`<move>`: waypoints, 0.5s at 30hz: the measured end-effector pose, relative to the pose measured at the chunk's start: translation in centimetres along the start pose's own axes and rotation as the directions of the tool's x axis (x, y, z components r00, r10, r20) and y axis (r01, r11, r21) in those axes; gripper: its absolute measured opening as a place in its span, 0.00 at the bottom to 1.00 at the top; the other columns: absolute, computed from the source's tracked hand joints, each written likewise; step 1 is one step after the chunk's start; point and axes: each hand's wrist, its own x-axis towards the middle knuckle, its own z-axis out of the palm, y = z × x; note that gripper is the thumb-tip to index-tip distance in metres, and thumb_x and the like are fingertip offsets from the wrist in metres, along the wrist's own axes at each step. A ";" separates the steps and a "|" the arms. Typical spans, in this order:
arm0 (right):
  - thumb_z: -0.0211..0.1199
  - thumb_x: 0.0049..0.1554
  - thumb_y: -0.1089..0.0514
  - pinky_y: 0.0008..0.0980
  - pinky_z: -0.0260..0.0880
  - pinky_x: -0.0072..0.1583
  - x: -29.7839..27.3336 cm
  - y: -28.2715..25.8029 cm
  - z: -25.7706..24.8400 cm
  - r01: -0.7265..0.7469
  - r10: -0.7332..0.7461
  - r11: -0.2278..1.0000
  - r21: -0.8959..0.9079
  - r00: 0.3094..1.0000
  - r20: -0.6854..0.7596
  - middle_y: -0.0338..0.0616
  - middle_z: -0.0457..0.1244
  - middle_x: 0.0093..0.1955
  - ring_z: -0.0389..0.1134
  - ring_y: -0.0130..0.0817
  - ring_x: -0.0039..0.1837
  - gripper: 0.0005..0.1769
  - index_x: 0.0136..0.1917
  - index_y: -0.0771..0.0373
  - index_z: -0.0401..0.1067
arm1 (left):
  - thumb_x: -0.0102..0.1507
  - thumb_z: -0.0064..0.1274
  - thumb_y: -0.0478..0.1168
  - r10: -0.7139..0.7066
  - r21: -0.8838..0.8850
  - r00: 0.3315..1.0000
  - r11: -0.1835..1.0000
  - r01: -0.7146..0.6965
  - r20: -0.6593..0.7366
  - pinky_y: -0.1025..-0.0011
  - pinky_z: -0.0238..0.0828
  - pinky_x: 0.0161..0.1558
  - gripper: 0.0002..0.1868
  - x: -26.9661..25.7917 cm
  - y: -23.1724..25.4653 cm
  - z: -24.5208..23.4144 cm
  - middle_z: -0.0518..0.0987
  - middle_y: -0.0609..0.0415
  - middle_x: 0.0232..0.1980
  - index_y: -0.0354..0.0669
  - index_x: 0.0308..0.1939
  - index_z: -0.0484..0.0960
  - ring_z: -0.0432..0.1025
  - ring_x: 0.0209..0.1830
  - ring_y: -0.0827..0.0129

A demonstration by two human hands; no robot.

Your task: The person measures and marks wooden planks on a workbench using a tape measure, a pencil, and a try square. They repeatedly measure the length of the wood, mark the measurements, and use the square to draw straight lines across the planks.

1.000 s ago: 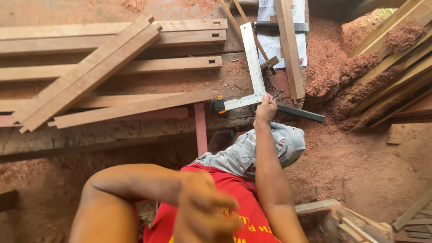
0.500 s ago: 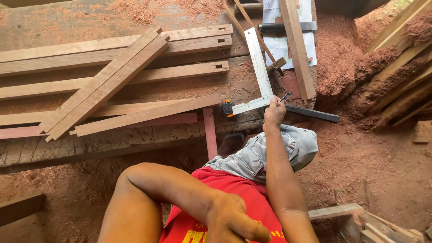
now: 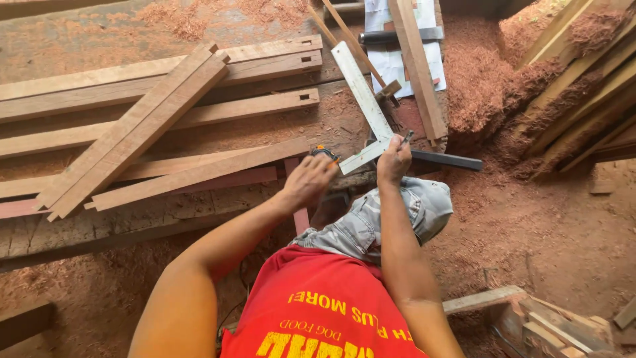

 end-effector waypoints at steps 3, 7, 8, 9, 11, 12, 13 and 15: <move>0.53 0.67 0.52 0.34 0.67 0.49 -0.2 0.0 -0.1 0.060 -0.059 0.996 -0.069 0.998 0.018 0.41 0.67 0.40 0.67 0.29 0.43 0.18 0.50 0.70 0.73 | 0.53 0.48 0.44 0.026 0.394 0.988 0.918 0.037 -0.153 0.61 0.64 0.60 0.26 1.1 -1.9 2.4 0.76 0.42 0.55 0.36 0.53 0.77 0.69 0.60 0.53; 0.54 0.66 0.52 0.33 0.67 0.48 0.5 1.9 0.0 0.013 -0.012 1.000 -0.018 1.000 0.015 0.41 0.66 0.39 0.66 0.29 0.42 0.18 0.50 0.70 0.74 | 0.54 0.47 0.44 -0.032 0.464 0.998 0.884 0.052 -0.050 0.64 0.65 0.55 0.27 2.8 -2.5 3.8 0.77 0.41 0.56 0.36 0.55 0.76 0.70 0.58 0.53; 0.54 0.66 0.52 0.32 0.67 0.49 0.5 1.9 0.0 -0.042 0.041 0.998 0.045 0.999 0.017 0.40 0.66 0.40 0.65 0.28 0.43 0.17 0.50 0.69 0.74 | 0.55 0.49 0.44 -0.130 0.439 0.974 0.898 0.037 0.184 0.64 0.65 0.56 0.26 3.1 -2.3 3.5 0.76 0.41 0.54 0.35 0.55 0.76 0.70 0.57 0.53; 0.54 0.66 0.52 0.31 0.66 0.49 0.5 2.0 -0.1 -0.096 0.094 0.989 0.108 0.995 0.022 0.38 0.65 0.41 0.64 0.27 0.44 0.17 0.51 0.68 0.74 | 0.55 0.50 0.44 -0.215 0.410 0.888 0.911 0.032 0.407 0.64 0.65 0.56 0.26 3.4 -2.2 3.3 0.76 0.42 0.52 0.35 0.55 0.75 0.69 0.56 0.53; 0.54 0.66 0.52 0.30 0.66 0.50 0.9 3.2 -0.2 -0.140 0.136 0.978 0.152 0.990 0.034 0.38 0.65 0.42 0.63 0.26 0.45 0.17 0.51 0.68 0.74 | 0.56 0.53 0.44 -0.164 0.403 0.927 0.915 0.015 0.338 0.64 0.65 0.52 0.25 2.6 -2.5 4.6 0.77 0.43 0.50 0.34 0.54 0.76 0.70 0.53 0.55; 0.54 0.66 0.52 0.29 0.65 0.50 1.1 3.8 -0.2 -0.184 0.179 0.963 0.198 0.983 0.043 0.37 0.65 0.43 0.63 0.26 0.45 0.17 0.51 0.68 0.74 | 0.57 0.55 0.44 -0.107 0.398 0.958 0.917 -0.008 0.267 0.64 0.65 0.48 0.24 2.2 -2.8 5.2 0.77 0.44 0.48 0.33 0.53 0.76 0.71 0.51 0.56; 0.54 0.66 0.52 0.29 0.65 0.50 1.2 3.7 -0.2 -0.184 0.178 0.963 0.199 0.983 0.046 0.37 0.65 0.43 0.63 0.26 0.45 0.17 0.51 0.68 0.74 | 0.57 0.55 0.44 -0.110 0.400 0.958 0.917 -0.006 0.266 0.64 0.65 0.48 0.24 2.0 -2.3 4.0 0.77 0.44 0.48 0.33 0.53 0.76 0.71 0.51 0.56; 0.54 0.68 0.52 0.30 0.64 0.49 1.2 3.8 -0.5 -0.210 0.204 0.955 0.208 0.978 0.049 0.37 0.64 0.42 0.61 0.26 0.45 0.18 0.49 0.69 0.74 | 0.51 0.57 0.40 -0.161 0.249 0.916 0.966 0.069 0.369 0.65 0.65 0.48 0.22 1.3 -1.2 1.7 0.77 0.48 0.46 0.39 0.49 0.76 0.71 0.51 0.58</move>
